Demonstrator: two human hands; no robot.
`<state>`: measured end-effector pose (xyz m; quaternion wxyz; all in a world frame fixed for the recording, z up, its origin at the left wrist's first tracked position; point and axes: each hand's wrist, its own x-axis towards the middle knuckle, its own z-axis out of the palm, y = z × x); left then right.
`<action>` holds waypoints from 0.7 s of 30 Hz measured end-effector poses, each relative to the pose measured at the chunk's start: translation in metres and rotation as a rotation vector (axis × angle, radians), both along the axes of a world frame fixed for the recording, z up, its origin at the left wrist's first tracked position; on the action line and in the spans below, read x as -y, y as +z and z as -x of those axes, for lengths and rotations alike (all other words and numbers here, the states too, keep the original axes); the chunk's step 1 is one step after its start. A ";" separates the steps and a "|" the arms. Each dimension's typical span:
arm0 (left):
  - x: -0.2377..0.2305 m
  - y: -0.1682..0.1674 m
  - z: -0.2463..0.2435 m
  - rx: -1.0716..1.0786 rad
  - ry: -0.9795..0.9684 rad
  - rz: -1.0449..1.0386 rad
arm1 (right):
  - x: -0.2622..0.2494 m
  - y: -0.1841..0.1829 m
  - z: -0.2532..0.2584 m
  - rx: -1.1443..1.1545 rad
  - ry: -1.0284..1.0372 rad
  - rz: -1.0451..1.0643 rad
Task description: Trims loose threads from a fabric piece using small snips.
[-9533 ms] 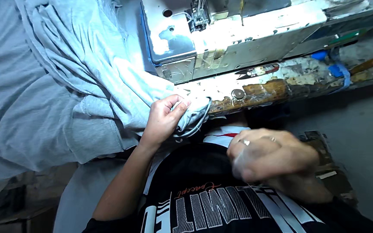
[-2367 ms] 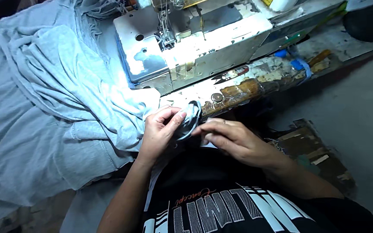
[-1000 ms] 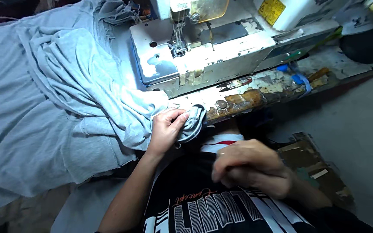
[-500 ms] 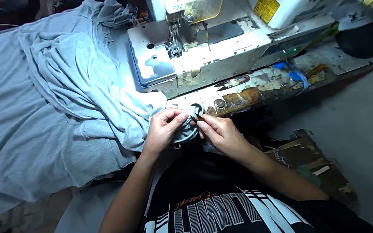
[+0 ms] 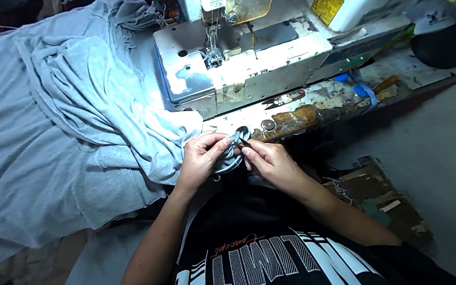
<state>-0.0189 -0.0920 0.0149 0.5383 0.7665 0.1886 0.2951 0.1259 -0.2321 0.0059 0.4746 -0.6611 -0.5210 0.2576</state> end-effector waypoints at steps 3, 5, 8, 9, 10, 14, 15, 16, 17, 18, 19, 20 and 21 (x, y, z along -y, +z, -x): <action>-0.001 -0.001 -0.001 -0.010 -0.011 -0.035 | 0.006 0.006 0.002 -0.125 0.132 -0.289; -0.001 0.000 -0.001 -0.020 -0.003 -0.037 | 0.012 0.018 0.002 -0.113 0.197 -0.438; -0.003 0.003 0.002 -0.026 -0.008 -0.015 | 0.009 0.015 -0.003 0.007 0.091 -0.331; -0.003 0.004 0.002 -0.028 -0.012 -0.002 | 0.008 0.010 -0.004 0.022 0.061 -0.261; -0.003 0.004 0.002 -0.026 -0.014 0.008 | 0.007 0.005 -0.004 0.034 0.041 -0.197; -0.001 0.004 0.002 -0.022 -0.014 0.026 | 0.004 -0.003 -0.001 0.059 0.008 -0.101; -0.001 0.003 0.002 -0.020 -0.016 0.032 | 0.003 -0.003 -0.001 0.071 0.001 -0.100; -0.002 0.003 0.002 -0.019 -0.015 0.033 | 0.002 -0.003 -0.001 0.080 -0.005 -0.097; -0.002 0.003 0.002 -0.019 -0.012 0.026 | 0.001 -0.002 -0.002 0.088 -0.009 -0.089; -0.002 0.002 0.002 -0.022 -0.007 0.016 | 0.001 -0.002 -0.002 0.094 -0.012 -0.078; -0.002 0.002 0.001 -0.024 -0.002 0.007 | 0.001 -0.002 -0.002 0.098 -0.013 -0.065; -0.001 0.001 0.001 -0.025 -0.002 -0.005 | 0.001 -0.002 -0.002 0.100 -0.013 -0.051; -0.001 0.001 0.001 -0.026 -0.003 -0.022 | 0.000 -0.001 -0.003 0.098 -0.011 -0.038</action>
